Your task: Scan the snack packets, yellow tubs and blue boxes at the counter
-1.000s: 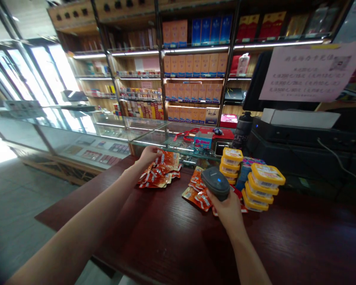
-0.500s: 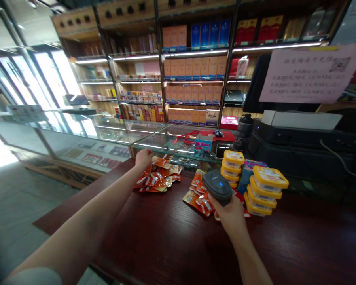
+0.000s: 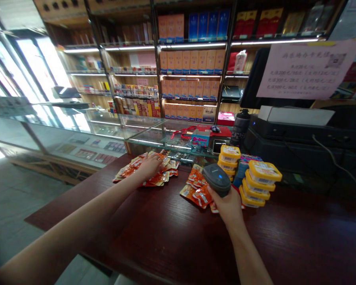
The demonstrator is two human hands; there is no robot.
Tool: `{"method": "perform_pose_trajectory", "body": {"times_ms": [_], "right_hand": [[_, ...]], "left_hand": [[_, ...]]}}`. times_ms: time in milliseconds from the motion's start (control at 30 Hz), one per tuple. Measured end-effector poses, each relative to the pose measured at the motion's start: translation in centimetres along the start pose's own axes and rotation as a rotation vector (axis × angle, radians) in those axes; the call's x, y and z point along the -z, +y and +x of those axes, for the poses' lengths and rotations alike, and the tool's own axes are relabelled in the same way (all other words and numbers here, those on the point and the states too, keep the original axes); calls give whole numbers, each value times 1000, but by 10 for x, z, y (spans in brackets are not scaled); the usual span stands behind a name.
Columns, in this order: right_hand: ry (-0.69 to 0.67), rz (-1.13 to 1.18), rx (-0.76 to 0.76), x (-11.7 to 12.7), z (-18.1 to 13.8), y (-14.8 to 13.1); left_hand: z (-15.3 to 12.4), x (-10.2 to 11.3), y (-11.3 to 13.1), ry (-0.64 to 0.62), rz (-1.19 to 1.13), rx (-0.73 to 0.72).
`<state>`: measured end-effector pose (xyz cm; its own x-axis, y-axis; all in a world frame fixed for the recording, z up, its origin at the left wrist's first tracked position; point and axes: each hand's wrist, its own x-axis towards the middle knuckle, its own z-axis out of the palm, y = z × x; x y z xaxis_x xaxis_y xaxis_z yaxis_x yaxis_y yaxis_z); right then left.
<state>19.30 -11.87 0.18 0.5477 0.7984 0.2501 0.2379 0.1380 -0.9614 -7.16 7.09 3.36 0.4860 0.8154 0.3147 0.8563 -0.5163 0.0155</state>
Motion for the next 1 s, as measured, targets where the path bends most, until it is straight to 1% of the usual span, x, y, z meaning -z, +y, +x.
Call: {"method": "perform_pose_trajectory", "body": {"times_ms": [67,200,267,367,467,533,600,700,767,800,867,933,1000], "right_hand": [[37,-9,8,2,3,1],[54,1,-15,4,6,3],[48,18,-19,5,6,4],[38,23,-22,4,7,5],[35,30,-45,4,8,6],[50,34,-41,3,9,5],[64,30,-18,3,10,4],[49,28,11,4,10,1],[32,22,15,4,8,-1],[22,18,16,4,7,-3],[3,25,6,1,3,-6],[-38,71,-24,-2,-2,-9],[-92,115,-66,-6,-8,-12]], "left_hand": [[0,-5,15,30,-91,-15],[3,-26,63,-16,-280,5],[7,-39,87,-34,-383,76],[18,-57,114,-28,-613,302],[29,-68,129,24,-804,526],[35,-70,134,32,-985,634],[37,-69,136,4,-1157,699],[34,-63,132,-33,-1277,717],[26,-59,125,-21,-1327,725],[20,-58,121,1,-1364,723],[7,-59,114,93,-1464,689],[-7,-63,109,218,-1560,614],[-18,-68,108,310,-1589,527]]}}
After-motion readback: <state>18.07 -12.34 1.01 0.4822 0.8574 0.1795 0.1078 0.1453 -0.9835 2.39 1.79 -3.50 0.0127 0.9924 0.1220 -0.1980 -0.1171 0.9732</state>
